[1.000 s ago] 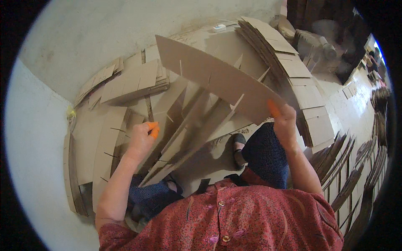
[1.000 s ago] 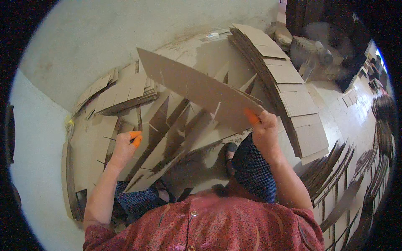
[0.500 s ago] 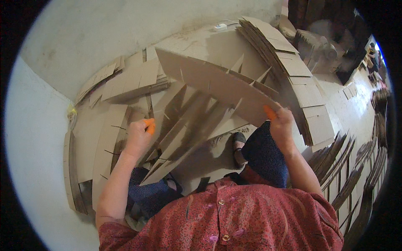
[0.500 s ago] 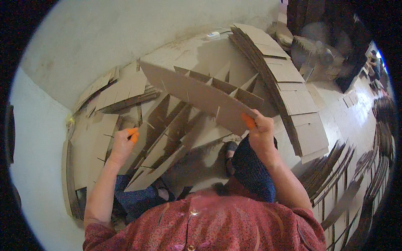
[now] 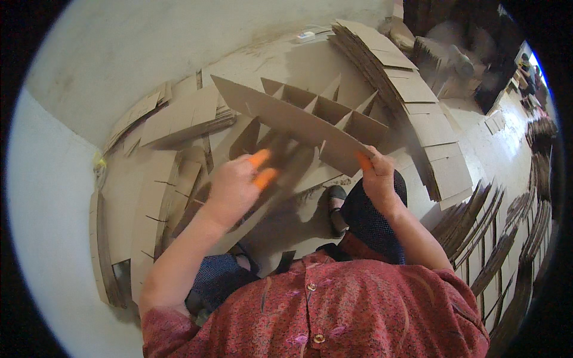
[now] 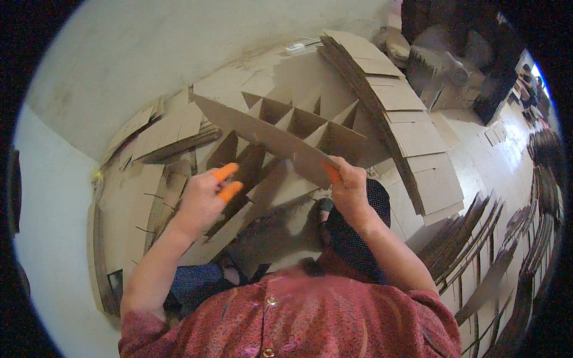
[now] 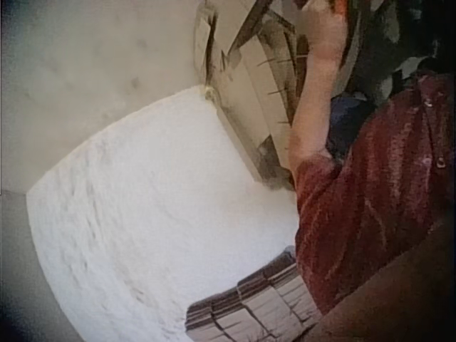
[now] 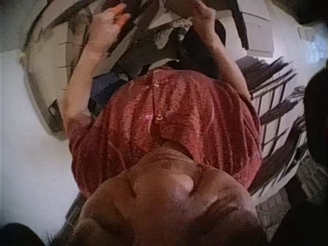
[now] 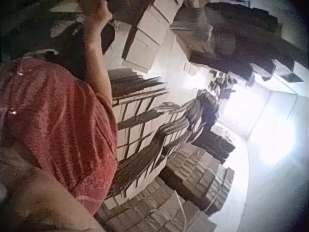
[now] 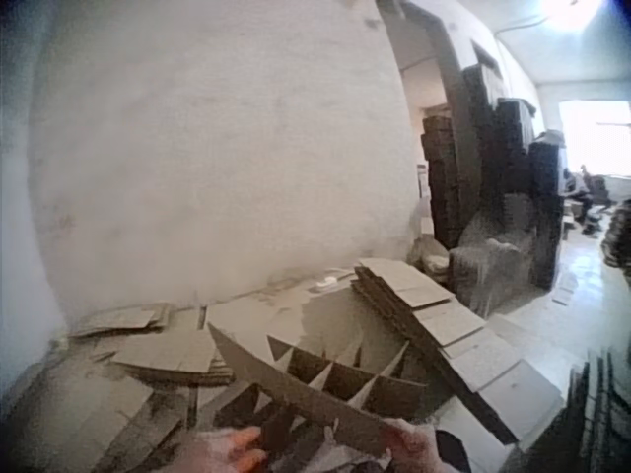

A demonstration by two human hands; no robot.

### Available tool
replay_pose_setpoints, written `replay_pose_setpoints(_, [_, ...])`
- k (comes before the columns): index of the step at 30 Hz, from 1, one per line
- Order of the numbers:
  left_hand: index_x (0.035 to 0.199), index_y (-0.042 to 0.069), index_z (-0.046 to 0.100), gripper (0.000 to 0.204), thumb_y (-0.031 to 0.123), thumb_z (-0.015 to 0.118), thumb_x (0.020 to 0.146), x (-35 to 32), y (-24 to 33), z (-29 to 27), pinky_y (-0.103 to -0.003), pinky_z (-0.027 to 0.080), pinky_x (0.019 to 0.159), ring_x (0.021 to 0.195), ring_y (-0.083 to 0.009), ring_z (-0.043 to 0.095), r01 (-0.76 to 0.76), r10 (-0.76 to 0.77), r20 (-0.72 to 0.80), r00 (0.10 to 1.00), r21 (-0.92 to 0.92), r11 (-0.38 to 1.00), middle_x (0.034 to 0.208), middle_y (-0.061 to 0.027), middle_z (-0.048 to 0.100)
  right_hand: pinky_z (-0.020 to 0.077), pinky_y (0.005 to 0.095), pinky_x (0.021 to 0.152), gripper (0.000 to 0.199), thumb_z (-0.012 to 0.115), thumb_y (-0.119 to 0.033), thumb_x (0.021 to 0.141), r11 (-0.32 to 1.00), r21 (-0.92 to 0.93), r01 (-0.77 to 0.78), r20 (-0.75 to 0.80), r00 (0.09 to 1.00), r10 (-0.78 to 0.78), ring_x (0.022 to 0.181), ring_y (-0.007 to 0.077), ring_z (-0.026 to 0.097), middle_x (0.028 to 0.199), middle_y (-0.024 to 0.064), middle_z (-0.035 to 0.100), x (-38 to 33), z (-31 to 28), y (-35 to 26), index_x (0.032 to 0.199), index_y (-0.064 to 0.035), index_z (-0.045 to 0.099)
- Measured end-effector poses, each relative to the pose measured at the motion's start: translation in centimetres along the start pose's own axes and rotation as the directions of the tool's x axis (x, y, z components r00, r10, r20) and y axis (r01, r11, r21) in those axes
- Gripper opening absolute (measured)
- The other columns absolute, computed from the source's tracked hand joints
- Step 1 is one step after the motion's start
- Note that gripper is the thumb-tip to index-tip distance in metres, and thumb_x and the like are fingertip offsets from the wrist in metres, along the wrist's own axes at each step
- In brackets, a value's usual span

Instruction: The person sits on the floor and repeatedly folds pre-cut cardboard pieces into a grid-like structure, then stacks the finished pieces on the floor.

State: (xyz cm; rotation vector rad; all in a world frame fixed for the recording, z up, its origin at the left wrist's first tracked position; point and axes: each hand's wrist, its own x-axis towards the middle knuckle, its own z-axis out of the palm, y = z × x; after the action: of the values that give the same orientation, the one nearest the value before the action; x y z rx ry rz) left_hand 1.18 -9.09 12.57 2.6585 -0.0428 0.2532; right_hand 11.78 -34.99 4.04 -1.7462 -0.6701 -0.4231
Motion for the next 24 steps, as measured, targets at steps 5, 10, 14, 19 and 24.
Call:
replay_pose_setpoints(5, [0.107, 0.004, 0.066, 0.034, 0.028, 0.067, 0.084, 1.4, 0.6, 4.1, -0.038, 0.051, 0.069, 0.079, -0.0343, 0.064, 0.001, -0.023, 0.180, 0.983, 0.121, 0.993, 0.092, -0.0190, 0.066, 0.0452, 0.0294, 0.057, 0.013, 0.059, 0.000, 0.087, 0.999, -0.041, 0.002, 0.066, 0.998, 0.001, 0.059, 0.0185, 0.057, 0.074, 0.0200, 0.060, -2.3, 0.5, 3.3, 0.099, -0.0002, 0.064])
replay_pose_setpoints(10, [0.106, 0.003, 0.066, 0.038, 0.032, 0.070, 0.082, 1.6, 1.4, 3.6, -0.037, 0.049, 0.067, 0.079, -0.0332, 0.062, -0.077, 0.083, -0.046, 0.995, 0.117, 0.990, 0.088, -0.0168, 0.065, 0.0504, 0.0329, 0.063, 0.023, 0.064, -0.002, 0.083, 0.981, -0.159, -0.116, 0.231, 0.961, 0.151, 0.072, 0.0310, 0.067, 0.082, 0.0211, 0.065, -2.9, -1.5, 3.6, 0.107, -0.0026, 0.063])
replay_pose_setpoints(14, [0.104, 0.002, 0.066, 0.040, 0.032, 0.073, 0.079, 3.5, -0.1, 2.0, -0.039, 0.048, 0.065, 0.076, -0.0300, 0.063, -0.016, 0.050, -0.153, 0.987, 0.218, 0.976, 0.084, -0.0167, 0.065, 0.0531, 0.0371, 0.067, 0.052, 0.069, -0.009, 0.080, 0.984, -0.148, 0.095, 0.085, 0.993, -0.083, 0.078, 0.0355, 0.066, 0.091, 0.0211, 0.066, -0.6, -1.9, -0.2, 0.128, -0.0073, 0.050])
replay_pose_setpoints(19, [0.094, -0.001, 0.066, 0.027, 0.022, 0.070, 0.080, 4.7, -3.2, 3.9, -0.043, 0.047, 0.065, 0.074, -0.0341, 0.063, 0.155, -0.187, 0.112, 0.976, 0.247, 0.957, 0.078, -0.0211, 0.064, 0.0528, 0.0413, 0.071, 0.058, 0.061, -0.001, 0.080, 0.931, -0.318, 0.181, 0.481, 0.877, -0.006, 0.083, 0.0406, 0.063, 0.096, 0.0224, 0.064, 1.2, -2.3, -2.2, 0.135, -0.0071, 0.045])
replay_pose_setpoints(24, [0.088, -0.003, 0.065, 0.020, 0.016, 0.066, 0.083, 4.8, -3.9, 4.2, -0.043, 0.046, 0.065, 0.069, -0.0349, 0.062, 0.098, -0.118, 0.120, 0.986, 0.161, 0.982, 0.075, -0.0234, 0.062, 0.0506, 0.0424, 0.068, 0.059, 0.054, 0.007, 0.078, 0.930, -0.301, 0.211, 0.532, 0.846, -0.020, 0.074, 0.0401, 0.062, 0.087, 0.0218, 0.063, 1.6, -3.2, -1.8, 0.135, -0.0055, 0.046])
